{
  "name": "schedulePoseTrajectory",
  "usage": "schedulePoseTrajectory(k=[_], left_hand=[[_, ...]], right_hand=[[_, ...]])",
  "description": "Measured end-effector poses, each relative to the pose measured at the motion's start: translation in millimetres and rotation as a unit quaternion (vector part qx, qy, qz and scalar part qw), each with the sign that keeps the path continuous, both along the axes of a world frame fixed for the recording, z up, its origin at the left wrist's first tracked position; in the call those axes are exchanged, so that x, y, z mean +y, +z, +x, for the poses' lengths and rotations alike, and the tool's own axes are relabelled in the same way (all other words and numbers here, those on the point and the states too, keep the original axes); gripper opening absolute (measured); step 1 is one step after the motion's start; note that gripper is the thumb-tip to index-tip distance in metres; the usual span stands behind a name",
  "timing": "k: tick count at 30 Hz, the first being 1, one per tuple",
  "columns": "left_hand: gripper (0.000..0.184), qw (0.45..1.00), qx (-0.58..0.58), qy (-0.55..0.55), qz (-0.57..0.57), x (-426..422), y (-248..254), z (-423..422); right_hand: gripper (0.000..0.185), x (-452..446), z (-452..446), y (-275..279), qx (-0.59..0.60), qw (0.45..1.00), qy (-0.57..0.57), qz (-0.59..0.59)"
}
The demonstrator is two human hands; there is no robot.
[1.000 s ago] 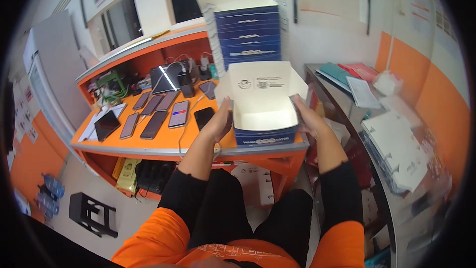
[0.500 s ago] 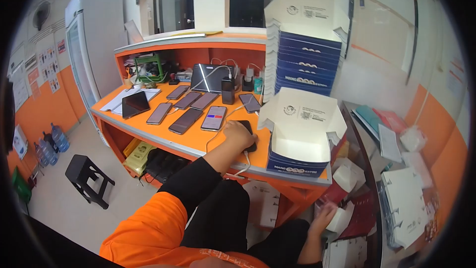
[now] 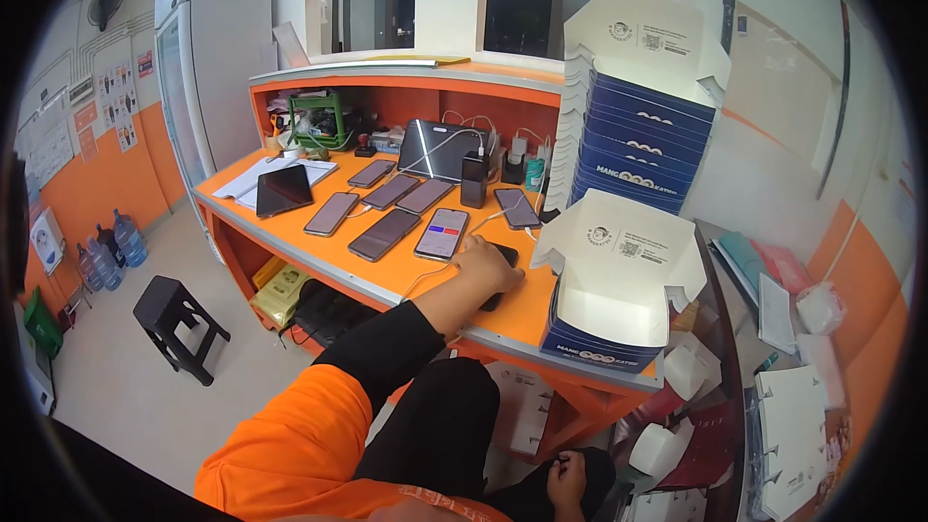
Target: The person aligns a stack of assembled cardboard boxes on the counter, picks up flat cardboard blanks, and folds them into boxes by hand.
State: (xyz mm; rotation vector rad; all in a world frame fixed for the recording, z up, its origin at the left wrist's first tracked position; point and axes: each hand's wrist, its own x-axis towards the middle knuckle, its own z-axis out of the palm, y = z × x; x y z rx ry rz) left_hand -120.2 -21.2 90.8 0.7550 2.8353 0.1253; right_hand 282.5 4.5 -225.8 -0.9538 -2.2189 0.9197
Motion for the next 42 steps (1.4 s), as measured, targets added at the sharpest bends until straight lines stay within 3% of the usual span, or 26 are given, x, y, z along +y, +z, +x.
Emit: schedulePoseTrajectory(k=[3,6,8,9,11,13,14,15,17,18,20,21,22,24,28,31,34,37,40,42], left_hand=[[0.097,1.000,0.007,-0.007,0.012,-4.5,1.1,-0.2],[0.098,0.995,0.086,-0.029,0.046,-17.2,-5.6,6.0],[0.092,0.968,0.214,-0.056,0.118,-37.8,-17.1,34.2],[0.089,0.946,0.277,-0.070,0.153,-51.7,-21.6,54.1],[0.070,0.915,0.239,-0.181,0.272,-93.0,-15.1,102.5],[0.040,0.882,0.038,-0.313,0.350,-124.0,-19.8,143.5],[0.037,0.844,-0.133,-0.395,0.337,-132.4,-27.6,155.2],[0.037,0.796,-0.268,-0.480,0.252,-125.7,-50.6,160.4],[0.040,0.622,-0.524,-0.574,0.093,-89.7,-145.4,170.0],[0.043,0.503,-0.638,-0.583,0.027,-65.2,-203.9,169.5],[0.043,0.592,-0.498,-0.626,-0.098,-26.7,-256.8,168.2],[0.044,0.627,-0.417,-0.639,-0.158,-17.8,-273.9,168.6],[0.045,0.636,-0.451,-0.608,-0.148,-13.3,-287.1,167.1],[0.050,0.654,-0.511,-0.544,-0.128,-2.4,-305.1,164.4],[0.057,0.728,-0.378,-0.570,-0.053,4.8,-346.8,166.3],[0.063,0.748,-0.306,-0.589,0.013,8.7,-389.9,170.2],[0.064,0.754,-0.309,-0.580,0.001,12.1,-403.3,180.3],[0.065,0.766,-0.311,-0.562,-0.012,9.3,-401.2,183.7],[0.064,0.765,-0.324,-0.557,-0.019,10.3,-404.8,181.0],[0.063,0.758,-0.338,-0.554,-0.062,15.7,-398.5,176.3]], right_hand=[[0.022,0.9,-2.0,-3.1,-0.009,1.000,0.001,-0.004],[0.022,6.2,-2.8,-10.0,0.007,1.000,0.001,-0.015],[0.026,-0.2,-4.2,11.2,-0.017,0.999,-0.006,-0.046],[0.022,1.8,-4.9,7.7,0.030,0.999,-0.004,0.009],[0.016,9.0,-2.5,-2.3,0.124,0.985,-0.001,0.120],[0.024,24.1,9.7,14.1,0.104,0.989,-0.072,0.078],[0.028,31.3,20.7,27.2,0.093,0.988,-0.107,0.055],[0.031,39.6,28.3,47.4,0.110,0.974,-0.133,0.144],[0.034,57.8,52.0,106.0,0.072,0.911,-0.192,0.358],[0.036,67.0,67.2,138.1,0.017,0.850,-0.218,0.479],[0.035,80.1,90.2,194.1,0.020,0.766,-0.271,0.582],[0.035,82.3,104.7,211.6,-0.074,0.716,-0.357,0.595],[0.036,85.2,117.7,225.7,-0.163,0.651,-0.438,0.599],[0.040,91.8,145.6,255.5,-0.199,0.691,-0.412,0.560],[0.057,113.2,202.4,244.6,-0.351,0.741,-0.395,0.416],[0.035,139.4,241.6,215.2,-0.262,0.704,-0.390,0.532],[0.039,150.3,275.1,218.3,-0.297,0.768,-0.407,0.395],[0.034,141.9,279.4,238.8,-0.261,0.829,-0.391,0.304],[0.031,133.8,267.2,268.1,-0.264,0.852,-0.402,0.206],[0.030,143.5,289.7,266.2,-0.230,0.874,-0.357,0.238]])
